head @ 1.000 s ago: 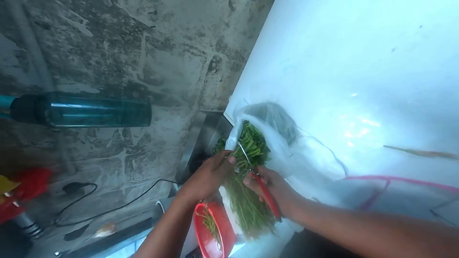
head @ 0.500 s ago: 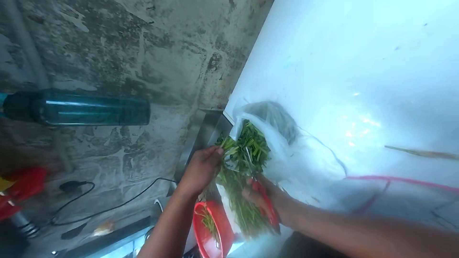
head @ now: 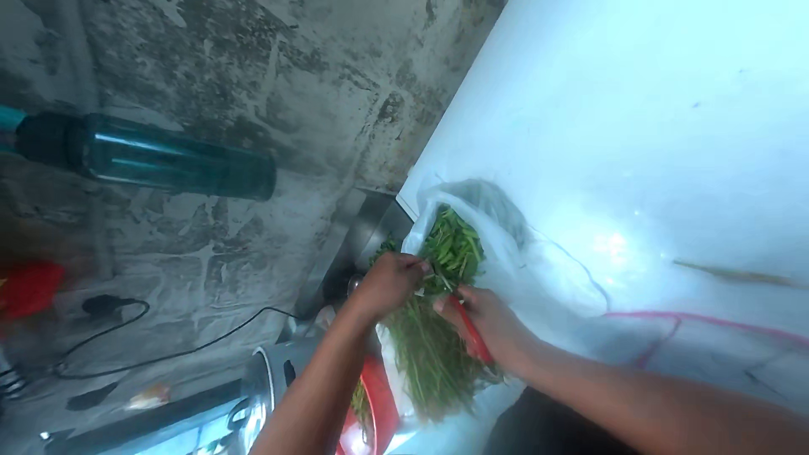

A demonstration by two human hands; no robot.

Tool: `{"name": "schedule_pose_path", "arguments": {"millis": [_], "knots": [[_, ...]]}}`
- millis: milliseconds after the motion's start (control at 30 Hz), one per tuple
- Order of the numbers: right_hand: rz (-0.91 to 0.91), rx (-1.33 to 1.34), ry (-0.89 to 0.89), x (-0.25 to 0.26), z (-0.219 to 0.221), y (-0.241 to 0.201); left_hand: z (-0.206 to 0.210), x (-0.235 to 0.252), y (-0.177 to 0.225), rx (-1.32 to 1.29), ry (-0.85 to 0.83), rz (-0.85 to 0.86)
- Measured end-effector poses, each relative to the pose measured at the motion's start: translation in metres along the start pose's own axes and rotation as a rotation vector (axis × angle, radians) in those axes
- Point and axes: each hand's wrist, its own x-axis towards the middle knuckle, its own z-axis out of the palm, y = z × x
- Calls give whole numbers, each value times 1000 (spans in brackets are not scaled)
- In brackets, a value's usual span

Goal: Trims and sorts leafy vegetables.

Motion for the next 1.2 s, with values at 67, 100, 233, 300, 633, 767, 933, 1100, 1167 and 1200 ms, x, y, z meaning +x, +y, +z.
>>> {"name": "schedule_pose_path", "arguments": {"millis": [67, 100, 233, 300, 633, 767, 933, 1100, 1167, 1200], "knots": [[38, 47, 11, 1, 0, 1, 4, 3, -12, -67, 16, 7], [58, 67, 4, 0, 0, -1, 6, 3, -20, -121, 29, 21], [7, 123, -66, -16, 9, -7, 17, -13, -64, -452, 161, 137], [-90, 67, -20, -24, 14, -6, 26, -25, -93, -600, 258, 157], [-316, -157, 600, -96, -12, 33, 86, -68, -325, -541, 657, -160], [-223, -192, 780, -116, -18, 55, 105, -90, -412, -343, 805, -378], [-286, -396, 923, -93, 13, 34, 137, -90, -454, -253, 674, -544], [-359, -643, 1106, -34, 32, -10, 147, -51, -368, -484, 815, 30], [-330, -703, 1116, -14, 32, -20, 149, -27, -312, -604, 738, 279], [-299, -728, 1114, -5, 28, -22, 150, -14, -285, -673, 689, 397]]}}
